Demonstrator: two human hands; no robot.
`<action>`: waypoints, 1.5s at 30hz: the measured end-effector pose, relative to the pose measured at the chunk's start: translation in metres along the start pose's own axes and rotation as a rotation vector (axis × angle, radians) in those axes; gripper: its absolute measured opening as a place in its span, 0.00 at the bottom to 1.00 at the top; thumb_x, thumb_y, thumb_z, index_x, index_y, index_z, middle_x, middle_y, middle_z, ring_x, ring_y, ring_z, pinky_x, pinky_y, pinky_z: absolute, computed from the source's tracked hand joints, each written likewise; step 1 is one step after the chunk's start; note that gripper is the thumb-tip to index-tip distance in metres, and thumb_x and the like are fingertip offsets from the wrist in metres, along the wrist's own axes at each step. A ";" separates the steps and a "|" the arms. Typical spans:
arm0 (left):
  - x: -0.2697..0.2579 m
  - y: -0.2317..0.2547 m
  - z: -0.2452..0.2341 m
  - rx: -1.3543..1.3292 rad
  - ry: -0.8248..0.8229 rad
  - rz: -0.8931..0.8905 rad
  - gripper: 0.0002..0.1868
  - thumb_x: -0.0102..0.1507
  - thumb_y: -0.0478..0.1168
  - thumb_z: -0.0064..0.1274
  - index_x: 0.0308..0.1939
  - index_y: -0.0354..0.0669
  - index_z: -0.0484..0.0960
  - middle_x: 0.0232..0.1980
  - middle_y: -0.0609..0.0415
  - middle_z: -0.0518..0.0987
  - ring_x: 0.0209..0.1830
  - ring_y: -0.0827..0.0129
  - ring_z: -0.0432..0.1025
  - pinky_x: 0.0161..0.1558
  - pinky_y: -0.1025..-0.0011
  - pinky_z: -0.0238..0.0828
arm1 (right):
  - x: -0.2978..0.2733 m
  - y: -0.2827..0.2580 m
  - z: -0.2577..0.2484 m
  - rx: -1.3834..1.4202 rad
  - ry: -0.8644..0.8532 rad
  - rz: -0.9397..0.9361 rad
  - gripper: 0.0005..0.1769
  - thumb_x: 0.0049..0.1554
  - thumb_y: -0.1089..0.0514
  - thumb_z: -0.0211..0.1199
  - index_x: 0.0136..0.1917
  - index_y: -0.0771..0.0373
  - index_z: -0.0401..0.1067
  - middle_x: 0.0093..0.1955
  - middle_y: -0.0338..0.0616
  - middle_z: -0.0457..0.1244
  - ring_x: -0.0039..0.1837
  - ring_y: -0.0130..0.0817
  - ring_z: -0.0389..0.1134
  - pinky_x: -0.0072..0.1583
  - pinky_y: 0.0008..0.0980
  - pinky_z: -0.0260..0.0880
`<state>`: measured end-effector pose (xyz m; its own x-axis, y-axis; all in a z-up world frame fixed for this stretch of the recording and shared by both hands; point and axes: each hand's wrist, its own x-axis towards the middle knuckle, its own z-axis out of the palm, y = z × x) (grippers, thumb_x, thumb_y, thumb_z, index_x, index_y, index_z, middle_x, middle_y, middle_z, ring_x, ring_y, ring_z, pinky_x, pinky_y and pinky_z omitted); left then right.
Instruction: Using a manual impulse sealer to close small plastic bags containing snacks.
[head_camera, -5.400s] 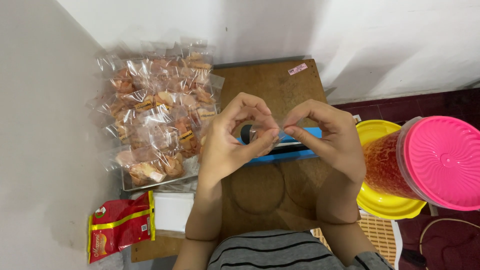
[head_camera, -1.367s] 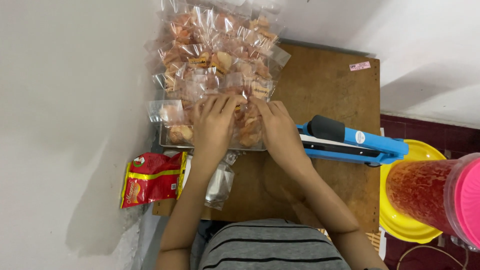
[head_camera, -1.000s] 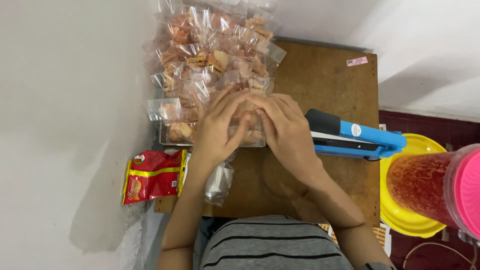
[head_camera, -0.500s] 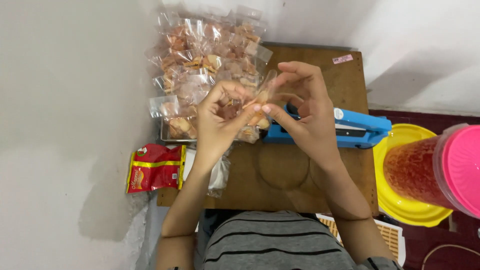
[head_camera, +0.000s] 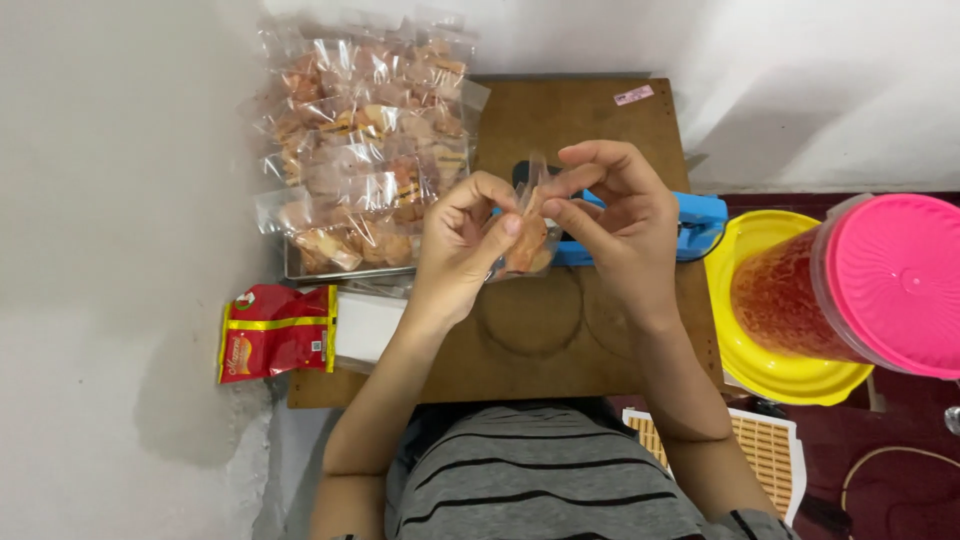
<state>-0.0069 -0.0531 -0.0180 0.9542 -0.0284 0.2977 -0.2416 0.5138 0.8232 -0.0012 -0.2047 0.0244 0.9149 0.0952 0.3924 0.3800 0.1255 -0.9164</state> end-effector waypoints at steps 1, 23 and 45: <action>0.001 -0.003 0.002 -0.002 -0.005 -0.001 0.10 0.59 0.39 0.58 0.38 0.41 0.73 0.33 0.59 0.71 0.31 0.85 0.67 0.34 0.85 0.68 | -0.001 0.001 -0.002 -0.002 0.004 -0.002 0.19 0.51 0.72 0.65 0.55 0.71 0.65 0.39 0.50 0.64 0.49 0.32 0.68 0.51 0.32 0.76; -0.003 -0.020 0.029 -0.022 0.288 0.109 0.11 0.59 0.34 0.57 0.28 0.39 0.69 0.37 0.36 0.81 0.38 0.62 0.78 0.39 0.72 0.77 | -0.012 0.036 -0.034 0.329 0.080 0.081 0.05 0.55 0.69 0.60 0.41 0.75 0.66 0.39 0.59 0.66 0.39 0.30 0.70 0.43 0.30 0.77; -0.005 -0.001 0.036 0.600 0.089 0.372 0.08 0.63 0.29 0.50 0.42 0.40 0.83 0.41 0.51 0.80 0.42 0.65 0.76 0.42 0.70 0.75 | -0.018 0.039 -0.036 -0.067 0.186 -0.109 0.03 0.54 0.73 0.60 0.39 0.69 0.70 0.35 0.51 0.67 0.38 0.28 0.69 0.41 0.29 0.75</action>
<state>-0.0177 -0.0842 -0.0035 0.7940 0.1403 0.5915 -0.5855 -0.0853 0.8062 0.0020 -0.2375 -0.0213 0.8751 -0.1001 0.4735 0.4803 0.0588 -0.8751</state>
